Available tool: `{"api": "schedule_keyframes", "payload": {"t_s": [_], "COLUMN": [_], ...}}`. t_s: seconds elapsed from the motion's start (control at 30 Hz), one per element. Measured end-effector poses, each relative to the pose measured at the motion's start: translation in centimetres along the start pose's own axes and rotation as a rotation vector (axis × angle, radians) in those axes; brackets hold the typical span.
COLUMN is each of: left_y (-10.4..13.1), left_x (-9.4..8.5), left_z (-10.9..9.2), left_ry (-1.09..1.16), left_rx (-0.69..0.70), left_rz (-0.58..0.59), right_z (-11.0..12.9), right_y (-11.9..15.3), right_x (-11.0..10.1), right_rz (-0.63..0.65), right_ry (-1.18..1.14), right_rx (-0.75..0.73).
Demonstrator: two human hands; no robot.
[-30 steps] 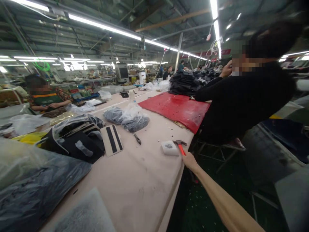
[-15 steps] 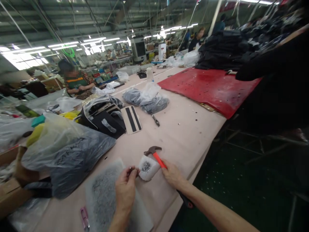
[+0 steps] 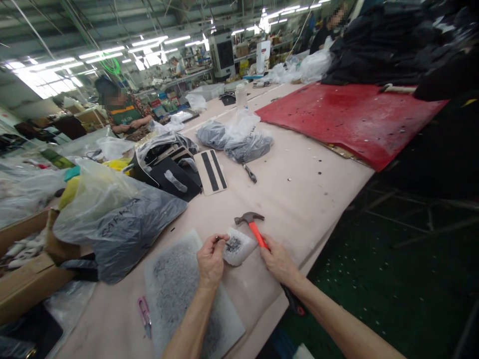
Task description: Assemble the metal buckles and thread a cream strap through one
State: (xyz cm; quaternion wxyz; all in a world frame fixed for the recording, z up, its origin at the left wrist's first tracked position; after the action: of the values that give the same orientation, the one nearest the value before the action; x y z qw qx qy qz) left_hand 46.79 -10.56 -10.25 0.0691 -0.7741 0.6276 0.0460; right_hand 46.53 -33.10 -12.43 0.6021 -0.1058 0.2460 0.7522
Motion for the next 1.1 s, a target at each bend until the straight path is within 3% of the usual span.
{"api": "schedule_keyframes", "payload": {"t_s": [0.33,0.5,0.57,0.67,0.8,0.9,0.97,1.1], "left_y": [0.0,0.4,0.7,1.0,0.7,0.6,0.7,0.9], "left_x": [0.4,1.1,1.8,2.6,2.2,2.3,2.4,2.6], "left_z": [-0.7,-1.7,-2.2,-2.4,-1.6,-1.6,-1.9,-2.5], "left_ry": [-0.079,-0.207,-0.266,-0.300,-0.235,-0.234,-0.243,-0.260], "left_rx": [0.047,0.165,0.240,0.284,0.224,0.235,0.258,0.294], "left_rz": [0.032,0.098,0.142,0.182,0.130,0.142,0.155,0.173], "right_z": [-1.2,-2.7,-1.4,3.5,10.7,14.0,14.8,14.2], "right_y": [-0.3,-0.5,-0.4,0.6,2.8,4.1,4.4,4.1], "right_x": [0.5,1.4,0.2,-3.4,-6.4,-6.2,-5.0,-3.1], "right_rz": [0.035,0.057,0.002,-0.092,-0.064,-0.050,-0.010,0.088], "right_ry": [-0.102,-0.358,-0.443,-0.445,-0.172,0.242,0.507,0.890], "right_rx": [0.031,0.149,0.095,-0.116,-0.335,-0.438,-0.476,-0.437]}}
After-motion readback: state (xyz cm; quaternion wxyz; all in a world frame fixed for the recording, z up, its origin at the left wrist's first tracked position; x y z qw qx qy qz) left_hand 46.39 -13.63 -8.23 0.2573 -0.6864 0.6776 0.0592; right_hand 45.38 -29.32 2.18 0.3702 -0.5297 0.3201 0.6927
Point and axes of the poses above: each hand's wrist, its own y-axis away from the middle knuckle, its own x-axis out of the palm, z = x × y, the point moved 10 cm from there along -y, towards the middle knuckle, and after that the axes turned 6 degrees about z, right-handed, at the moved point
